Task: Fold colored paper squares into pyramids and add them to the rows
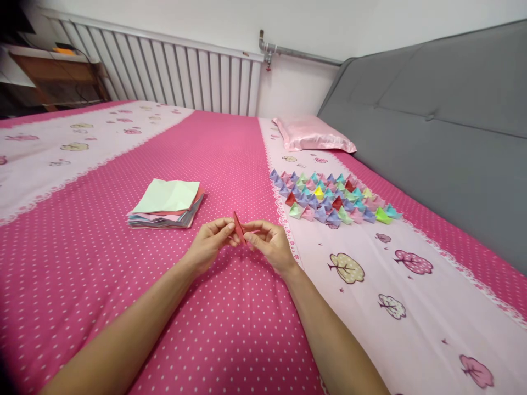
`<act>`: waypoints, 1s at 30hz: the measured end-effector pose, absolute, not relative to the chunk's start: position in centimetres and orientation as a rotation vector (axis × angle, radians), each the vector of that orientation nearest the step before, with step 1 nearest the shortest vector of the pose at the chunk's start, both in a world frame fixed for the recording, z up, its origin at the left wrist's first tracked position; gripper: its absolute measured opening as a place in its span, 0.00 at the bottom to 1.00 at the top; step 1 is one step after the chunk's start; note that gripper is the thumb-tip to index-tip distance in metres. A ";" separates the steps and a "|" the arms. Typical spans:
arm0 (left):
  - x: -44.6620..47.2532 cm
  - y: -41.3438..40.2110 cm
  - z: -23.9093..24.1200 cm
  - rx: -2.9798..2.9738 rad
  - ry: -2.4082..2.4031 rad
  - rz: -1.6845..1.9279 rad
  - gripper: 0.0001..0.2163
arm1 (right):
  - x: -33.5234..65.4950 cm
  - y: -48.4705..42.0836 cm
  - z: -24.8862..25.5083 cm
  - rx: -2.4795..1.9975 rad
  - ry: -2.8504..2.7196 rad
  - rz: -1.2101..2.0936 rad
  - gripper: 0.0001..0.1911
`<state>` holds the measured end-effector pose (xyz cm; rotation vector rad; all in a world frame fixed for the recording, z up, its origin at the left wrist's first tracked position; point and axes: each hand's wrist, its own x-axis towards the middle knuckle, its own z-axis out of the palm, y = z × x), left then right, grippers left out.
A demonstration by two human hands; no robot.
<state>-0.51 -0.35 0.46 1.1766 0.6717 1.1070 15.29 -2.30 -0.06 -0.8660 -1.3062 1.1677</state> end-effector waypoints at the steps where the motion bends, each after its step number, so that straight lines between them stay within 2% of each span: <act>1: -0.5 -0.3 0.4 1.177 0.670 1.110 0.11 | 15.3 -2.3 -0.1 -0.863 -1.302 1.176 0.10; 12: -0.4 -0.4 0.3 1.194 0.698 1.113 0.11 | 15.3 -2.1 -0.6 -0.888 -1.336 1.106 0.09; 17: -0.1 -0.5 0.2 1.234 0.763 1.034 0.12 | 15.1 -2.1 -0.8 -0.925 -1.429 1.004 0.15; 20: 0.2 -0.9 0.2 1.215 0.728 1.026 0.13 | 15.0 -2.2 -0.8 -0.980 -1.509 0.816 0.11; 26: 0.9 -1.7 0.0 1.111 0.681 0.861 0.25 | 14.8 -2.3 -0.8 -1.056 -1.441 0.564 0.05; 30: 1.3 -2.1 0.1 1.069 0.667 0.831 0.17 | 14.8 -2.4 -0.9 -1.082 -1.473 0.527 0.05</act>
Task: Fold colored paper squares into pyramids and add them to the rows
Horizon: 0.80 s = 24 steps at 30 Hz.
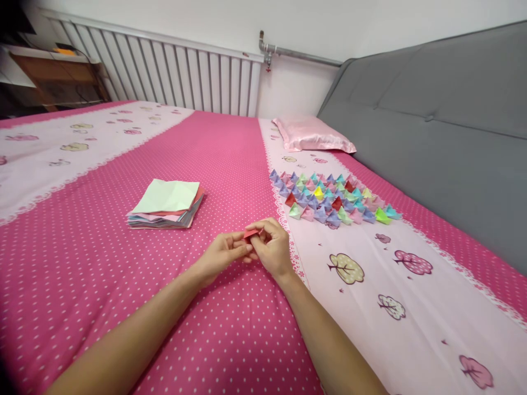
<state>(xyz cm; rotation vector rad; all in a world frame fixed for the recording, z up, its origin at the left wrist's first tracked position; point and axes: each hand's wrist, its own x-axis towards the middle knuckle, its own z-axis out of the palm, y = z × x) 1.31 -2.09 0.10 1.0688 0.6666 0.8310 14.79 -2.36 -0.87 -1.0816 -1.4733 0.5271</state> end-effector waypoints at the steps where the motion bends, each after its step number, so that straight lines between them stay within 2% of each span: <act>1: 1.3 -2.1 0.2 1.054 0.652 0.837 0.15 | 14.8 -2.4 -0.8 -1.084 -1.493 0.522 0.06; 8: 0.8 -1.8 0.5 0.945 0.639 0.914 0.10 | 15.9 -2.6 0.3 -0.990 -1.738 0.570 0.17; 12: 0.5 -1.6 0.4 0.879 0.612 0.921 0.07 | 15.9 -2.4 0.3 -1.021 -1.703 0.602 0.12; 16: 0.5 -1.6 0.4 0.986 0.602 0.908 0.10 | 15.5 -2.3 0.0 -1.021 -1.634 0.634 0.10; 18: 0.5 -1.6 0.5 1.044 0.579 0.900 0.13 | 15.4 -2.2 -0.1 -0.992 -1.548 0.707 0.14; 21: 0.5 -1.4 0.5 1.101 0.598 0.892 0.13 | 15.3 -2.0 -0.4 -0.973 -1.397 0.894 0.27; 22: 0.5 -1.3 0.5 1.116 0.618 0.892 0.12 | 15.3 -2.0 -0.4 -0.973 -1.365 0.958 0.27; 24: 0.4 -1.3 0.5 1.141 0.651 0.893 0.12 | 15.3 -2.0 -0.5 -0.970 -1.332 1.071 0.20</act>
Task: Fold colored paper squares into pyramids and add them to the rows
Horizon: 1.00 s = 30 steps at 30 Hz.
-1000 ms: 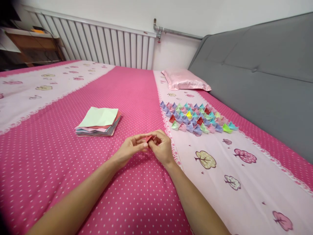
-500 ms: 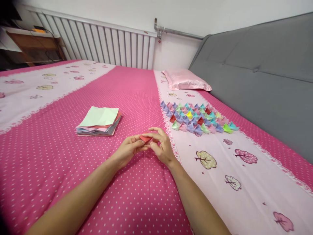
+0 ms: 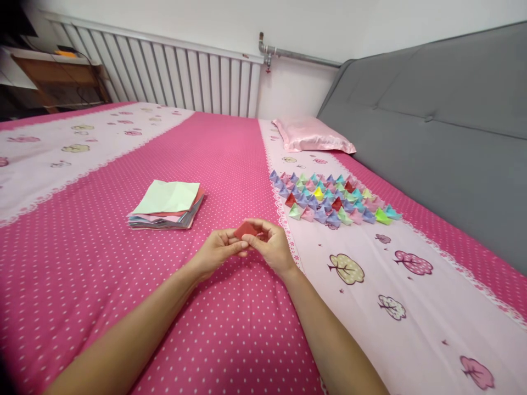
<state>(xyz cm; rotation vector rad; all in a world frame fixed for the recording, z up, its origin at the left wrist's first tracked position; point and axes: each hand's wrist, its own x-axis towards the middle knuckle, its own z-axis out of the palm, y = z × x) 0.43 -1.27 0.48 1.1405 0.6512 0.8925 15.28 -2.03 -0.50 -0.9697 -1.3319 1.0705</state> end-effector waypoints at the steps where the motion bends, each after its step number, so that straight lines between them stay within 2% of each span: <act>1: 0.4 -1.2 0.5 1.147 0.660 0.890 0.12 | 15.3 -2.1 -0.5 -0.962 -1.322 1.117 0.16; 5: 0.3 -1.2 0.3 1.143 0.676 0.866 0.14 | 15.2 -2.3 -0.3 -0.943 -1.309 1.194 0.10; 11: 0.3 -0.9 -0.4 1.147 0.720 0.818 0.15 | 15.2 -2.3 -0.2 -1.026 -1.394 1.031 0.08; 19: 0.5 -1.1 -0.5 1.255 0.825 0.945 0.13 | 15.2 -2.1 -0.3 -1.016 -1.257 1.038 0.08; 30: 0.3 -1.3 0.1 1.357 0.764 0.880 0.13 | 15.3 -2.2 0.1 -0.966 -1.097 1.214 0.12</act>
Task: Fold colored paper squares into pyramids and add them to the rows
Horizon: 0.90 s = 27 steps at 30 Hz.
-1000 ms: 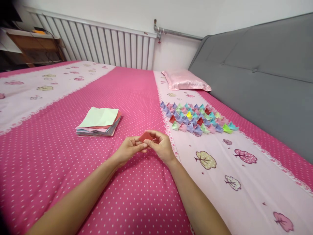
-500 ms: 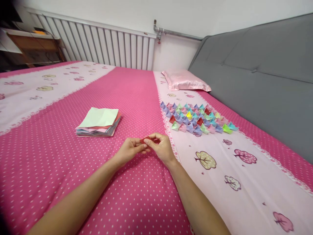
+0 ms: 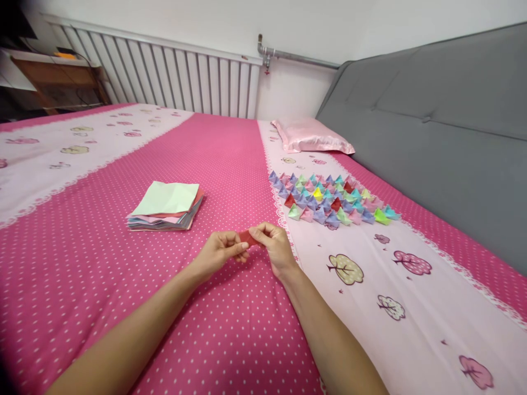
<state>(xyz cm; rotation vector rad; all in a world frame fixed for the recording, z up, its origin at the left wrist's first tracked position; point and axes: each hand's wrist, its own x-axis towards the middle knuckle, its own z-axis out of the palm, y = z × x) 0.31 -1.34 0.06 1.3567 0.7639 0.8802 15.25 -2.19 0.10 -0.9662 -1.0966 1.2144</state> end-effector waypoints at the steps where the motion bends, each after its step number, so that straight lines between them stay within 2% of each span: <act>1: 0.3 -1.4 0.0 1.373 0.754 0.884 0.13 | 15.2 -2.2 0.1 -0.957 -1.061 1.244 0.13; 5: 0.3 -1.4 0.0 1.415 0.722 0.899 0.12 | 15.0 -2.2 0.2 -0.946 -0.936 1.348 0.15; 8: 0.2 -1.3 0.0 1.420 0.767 0.891 0.12 | 14.9 -2.3 0.1 -0.962 -0.973 1.359 0.12; 15: 0.4 -1.3 -0.2 1.422 0.817 0.815 0.10 | 14.8 -2.5 0.0 -1.027 -1.256 1.169 0.09; 27: 0.4 -1.2 -0.5 1.327 0.821 0.888 0.12 | 15.1 -2.3 0.2 -1.050 -1.181 1.264 0.12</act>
